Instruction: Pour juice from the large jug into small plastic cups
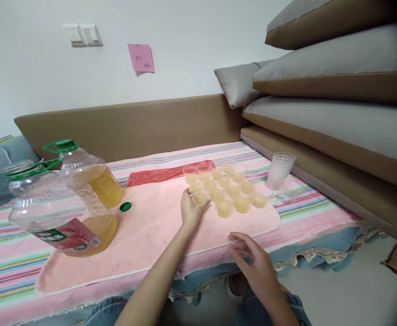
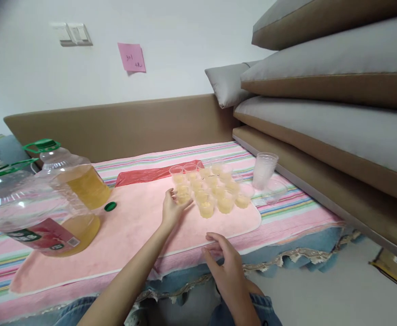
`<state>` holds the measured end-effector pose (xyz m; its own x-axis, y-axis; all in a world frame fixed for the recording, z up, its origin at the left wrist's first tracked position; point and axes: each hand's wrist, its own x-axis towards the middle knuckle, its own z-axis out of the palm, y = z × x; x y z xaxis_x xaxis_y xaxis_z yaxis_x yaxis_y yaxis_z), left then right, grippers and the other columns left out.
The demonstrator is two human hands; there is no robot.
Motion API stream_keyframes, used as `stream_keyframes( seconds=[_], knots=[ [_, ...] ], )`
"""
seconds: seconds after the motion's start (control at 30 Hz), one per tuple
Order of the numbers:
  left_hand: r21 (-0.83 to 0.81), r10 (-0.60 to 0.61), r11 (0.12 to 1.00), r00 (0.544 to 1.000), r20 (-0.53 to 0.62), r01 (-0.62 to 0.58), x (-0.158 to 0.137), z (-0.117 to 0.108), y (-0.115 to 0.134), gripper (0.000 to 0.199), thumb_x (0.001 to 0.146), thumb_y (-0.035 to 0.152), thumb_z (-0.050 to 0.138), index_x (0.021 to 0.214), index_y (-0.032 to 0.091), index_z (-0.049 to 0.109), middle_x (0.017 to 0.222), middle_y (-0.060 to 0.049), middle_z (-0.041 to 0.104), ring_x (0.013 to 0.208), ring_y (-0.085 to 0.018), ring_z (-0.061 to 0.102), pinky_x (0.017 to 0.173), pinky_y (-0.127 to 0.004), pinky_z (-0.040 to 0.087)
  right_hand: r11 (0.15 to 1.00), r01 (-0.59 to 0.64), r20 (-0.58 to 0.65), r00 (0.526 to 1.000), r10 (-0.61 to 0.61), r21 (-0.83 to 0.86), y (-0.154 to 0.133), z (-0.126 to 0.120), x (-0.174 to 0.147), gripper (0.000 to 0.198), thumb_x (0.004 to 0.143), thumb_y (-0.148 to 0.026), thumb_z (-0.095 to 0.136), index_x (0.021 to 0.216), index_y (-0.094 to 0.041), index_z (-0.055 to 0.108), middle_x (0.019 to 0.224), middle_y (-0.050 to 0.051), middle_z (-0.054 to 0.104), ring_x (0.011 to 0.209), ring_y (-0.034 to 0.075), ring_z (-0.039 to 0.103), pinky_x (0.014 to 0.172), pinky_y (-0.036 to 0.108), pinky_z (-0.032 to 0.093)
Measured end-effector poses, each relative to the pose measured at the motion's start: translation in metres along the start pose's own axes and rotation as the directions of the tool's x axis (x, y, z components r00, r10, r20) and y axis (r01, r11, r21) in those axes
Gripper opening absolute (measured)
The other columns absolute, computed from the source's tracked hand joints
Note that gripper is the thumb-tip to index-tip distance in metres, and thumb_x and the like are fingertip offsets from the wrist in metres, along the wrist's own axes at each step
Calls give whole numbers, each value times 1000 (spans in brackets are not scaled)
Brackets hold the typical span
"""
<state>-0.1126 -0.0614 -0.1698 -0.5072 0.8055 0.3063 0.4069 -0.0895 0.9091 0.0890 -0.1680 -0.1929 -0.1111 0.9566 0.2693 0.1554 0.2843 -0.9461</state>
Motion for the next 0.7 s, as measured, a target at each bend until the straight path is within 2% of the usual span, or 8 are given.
stream_keyframes(
  seconds=[0.13, 0.23, 0.3, 0.37, 0.53, 0.6, 0.7],
  knots=[
    [71, 34, 997, 999, 13, -35, -18, -30, 0, 78, 55, 40, 85, 121, 20, 49, 118, -12, 61, 110, -29, 59, 97, -49, 46, 1000, -30, -66, 997, 30, 3, 4, -15, 4, 43, 85, -52, 63, 110, -17, 67, 111, 13, 66, 96, 26, 66, 82, 37, 58],
    [79, 53, 995, 998, 30, -56, -32, -58, -8, 76, 59, 46, 81, 123, 21, 49, 121, -12, 62, 109, -29, 61, 96, -50, 46, 999, -35, -179, 983, 37, 18, 10, -30, 9, 48, 81, -55, 67, 111, -17, 65, 114, 14, 65, 105, 28, 63, 88, 40, 56],
    [64, 46, 997, 999, 3, -47, -40, -75, -13, 72, 59, 48, 79, 120, 21, 52, 119, -12, 64, 108, -30, 62, 94, -50, 47, 998, -39, -310, 949, 53, 53, 15, -43, 16, 54, 77, -56, 69, 112, -16, 62, 118, 14, 63, 109, 28, 61, 93, 42, 54],
    [56, 16, 998, 1000, -10, -15, -44, -88, -15, 63, 61, 52, 76, 113, 21, 57, 118, -12, 66, 106, -31, 63, 91, -50, 48, 996, -48, -442, 894, 77, 76, 20, -59, 30, 61, 72, -58, 70, 115, -16, 58, 123, 15, 60, 116, 29, 58, 99, 44, 50],
    [4, 30, 1000, 997, 66, -30, -46, -109, -6, 40, 73, 58, 63, 88, 21, 69, 105, -11, 72, 104, -30, 65, 89, -45, 49, 993, -112, -643, 758, 112, 41, 43, -107, 89, 87, 57, -59, 73, 125, -13, 45, 135, 21, 47, 129, 35, 44, 111, 49, 35],
    [-19, 45, 999, 997, 65, -44, -46, -119, -2, 38, 75, 59, 61, 79, 22, 71, 100, -10, 74, 103, -30, 66, 86, -42, 51, 989, -142, -661, 739, 130, 36, 56, -121, 114, 95, 51, -57, 74, 128, -10, 42, 135, 25, 46, 127, 37, 45, 111, 49, 33],
    [-22, 61, 998, 997, 41, -60, -47, -134, 1, 41, 78, 60, 59, 66, 22, 68, 97, -9, 74, 103, -30, 66, 86, -40, 51, 987, -155, -662, 737, 135, 28, 76, -132, 141, 102, 47, -53, 76, 131, -9, 38, 134, 25, 46, 123, 35, 48, 108, 46, 37]
  ],
)
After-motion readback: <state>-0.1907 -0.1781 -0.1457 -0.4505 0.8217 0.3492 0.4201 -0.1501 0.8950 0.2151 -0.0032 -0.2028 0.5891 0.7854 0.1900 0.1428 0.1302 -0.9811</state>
